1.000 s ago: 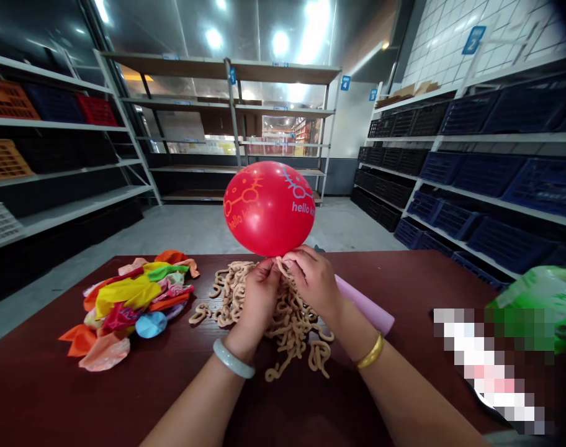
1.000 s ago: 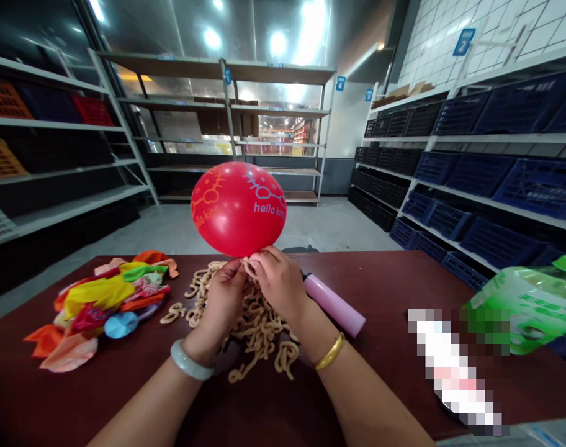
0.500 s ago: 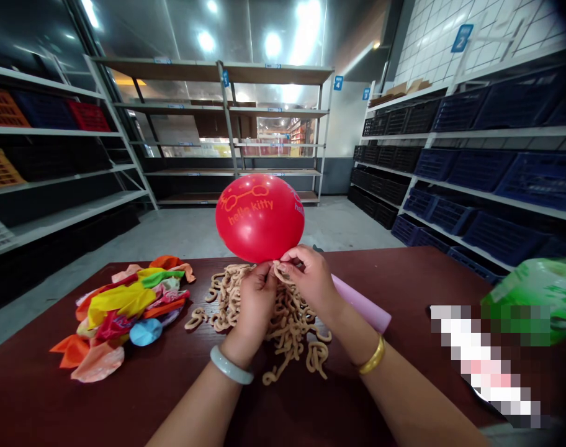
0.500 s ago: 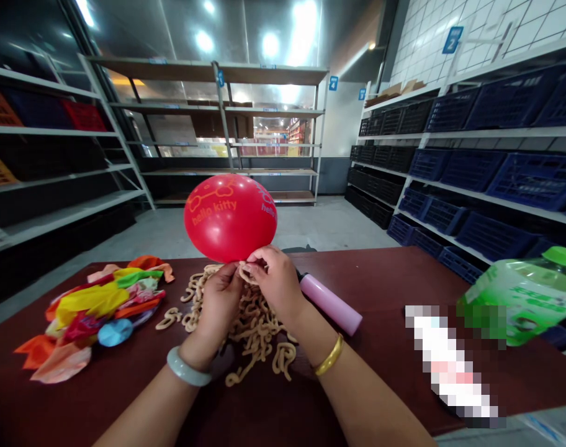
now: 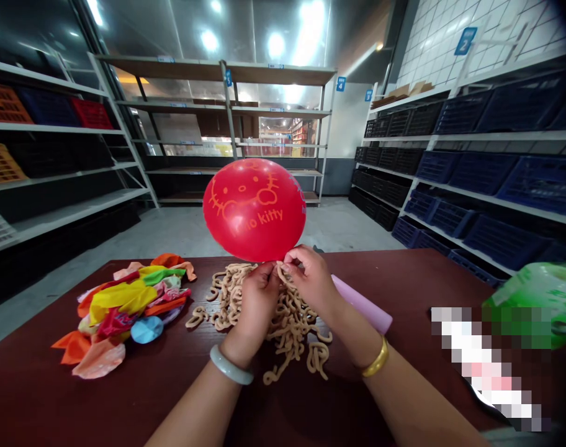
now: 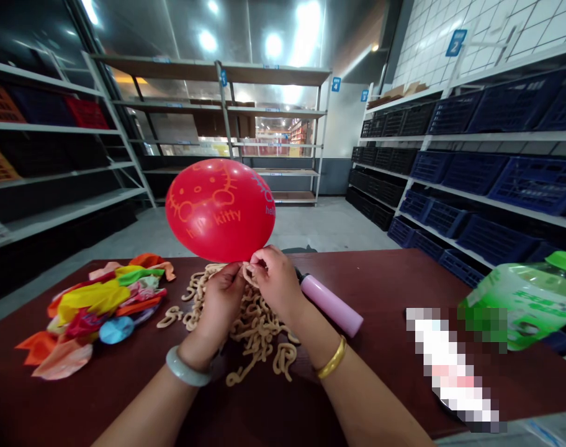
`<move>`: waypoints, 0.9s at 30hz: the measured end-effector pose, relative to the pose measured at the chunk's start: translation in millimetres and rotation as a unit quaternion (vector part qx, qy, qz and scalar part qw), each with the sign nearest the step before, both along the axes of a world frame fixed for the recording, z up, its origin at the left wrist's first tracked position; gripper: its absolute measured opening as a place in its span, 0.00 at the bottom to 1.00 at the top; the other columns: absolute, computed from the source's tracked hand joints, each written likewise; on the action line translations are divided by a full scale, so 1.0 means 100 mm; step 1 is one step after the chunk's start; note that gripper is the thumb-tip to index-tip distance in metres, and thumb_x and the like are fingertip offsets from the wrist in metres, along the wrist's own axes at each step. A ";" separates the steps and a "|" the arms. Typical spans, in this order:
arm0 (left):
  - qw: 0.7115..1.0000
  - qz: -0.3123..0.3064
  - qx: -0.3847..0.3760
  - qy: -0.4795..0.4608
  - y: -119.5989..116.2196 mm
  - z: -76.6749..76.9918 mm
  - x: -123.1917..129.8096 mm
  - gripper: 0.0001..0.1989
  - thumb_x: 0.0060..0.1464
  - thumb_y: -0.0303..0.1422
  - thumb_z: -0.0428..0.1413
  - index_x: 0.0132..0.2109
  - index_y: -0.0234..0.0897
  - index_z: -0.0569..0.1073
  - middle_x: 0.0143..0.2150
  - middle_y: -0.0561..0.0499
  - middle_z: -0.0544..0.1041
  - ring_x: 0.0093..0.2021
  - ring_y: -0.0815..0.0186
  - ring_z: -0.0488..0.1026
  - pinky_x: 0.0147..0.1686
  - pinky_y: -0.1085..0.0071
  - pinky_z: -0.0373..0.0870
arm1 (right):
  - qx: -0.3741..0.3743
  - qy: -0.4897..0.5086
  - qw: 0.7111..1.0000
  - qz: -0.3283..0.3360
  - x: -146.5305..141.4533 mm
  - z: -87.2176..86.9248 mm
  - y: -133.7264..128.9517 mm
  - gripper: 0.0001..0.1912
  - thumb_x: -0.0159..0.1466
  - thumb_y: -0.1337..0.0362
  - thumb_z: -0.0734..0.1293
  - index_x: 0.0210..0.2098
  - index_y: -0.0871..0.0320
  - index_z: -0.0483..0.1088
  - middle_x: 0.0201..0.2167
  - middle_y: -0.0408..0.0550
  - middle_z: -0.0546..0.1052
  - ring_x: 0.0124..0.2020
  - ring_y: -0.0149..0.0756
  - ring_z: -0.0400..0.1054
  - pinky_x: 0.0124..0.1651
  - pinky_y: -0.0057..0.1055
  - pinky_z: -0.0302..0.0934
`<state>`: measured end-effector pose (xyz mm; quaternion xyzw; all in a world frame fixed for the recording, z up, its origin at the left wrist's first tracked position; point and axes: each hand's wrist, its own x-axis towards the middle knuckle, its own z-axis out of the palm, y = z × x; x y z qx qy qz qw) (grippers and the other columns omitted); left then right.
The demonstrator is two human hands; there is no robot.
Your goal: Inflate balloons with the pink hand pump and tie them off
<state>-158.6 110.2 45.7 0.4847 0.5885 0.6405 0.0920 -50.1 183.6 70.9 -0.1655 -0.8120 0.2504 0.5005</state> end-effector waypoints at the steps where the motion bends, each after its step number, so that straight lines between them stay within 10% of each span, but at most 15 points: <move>1: 1.000 -0.015 0.005 -0.026 0.01 -0.01 0.00 0.11 0.57 0.36 0.53 0.35 0.35 0.77 0.29 0.50 0.76 0.31 0.66 0.69 0.33 0.73 0.65 | 0.006 -0.003 1.000 -0.014 -0.01 0.00 -0.01 0.03 0.59 0.69 0.63 0.29 0.55 0.65 0.31 0.44 0.70 0.35 0.35 0.65 0.40 0.32 0.61; 9: 0.951 -0.121 0.046 -0.279 0.05 -0.02 0.10 0.13 0.54 0.42 0.57 0.34 0.34 0.73 0.25 0.55 0.69 0.22 0.73 0.61 0.23 0.76 0.58 | -0.306 0.086 0.942 0.110 -0.12 -0.09 -0.12 0.06 0.63 0.59 0.61 0.32 0.54 0.61 0.21 0.39 0.71 0.18 0.31 0.63 0.19 0.26 0.55; 21: 0.994 -0.017 0.006 -0.105 0.06 -0.06 -0.01 0.14 0.55 0.40 0.54 0.27 0.36 0.70 0.23 0.54 0.68 0.25 0.69 0.62 0.27 0.74 0.60 | -0.194 0.042 0.979 0.047 -0.04 -0.02 0.01 0.07 0.56 0.59 0.70 0.30 0.57 0.75 0.32 0.48 0.76 0.33 0.36 0.70 0.39 0.33 0.64; 27: 0.993 -0.057 -0.032 -0.102 0.05 -0.03 0.03 0.16 0.57 0.42 0.54 0.26 0.35 0.69 0.20 0.55 0.64 0.20 0.72 0.57 0.21 0.75 0.54 | -0.375 0.119 0.909 0.137 -0.05 -0.03 0.02 0.09 0.56 0.57 0.68 0.29 0.57 0.71 0.27 0.43 0.76 0.29 0.32 0.68 0.36 0.30 0.62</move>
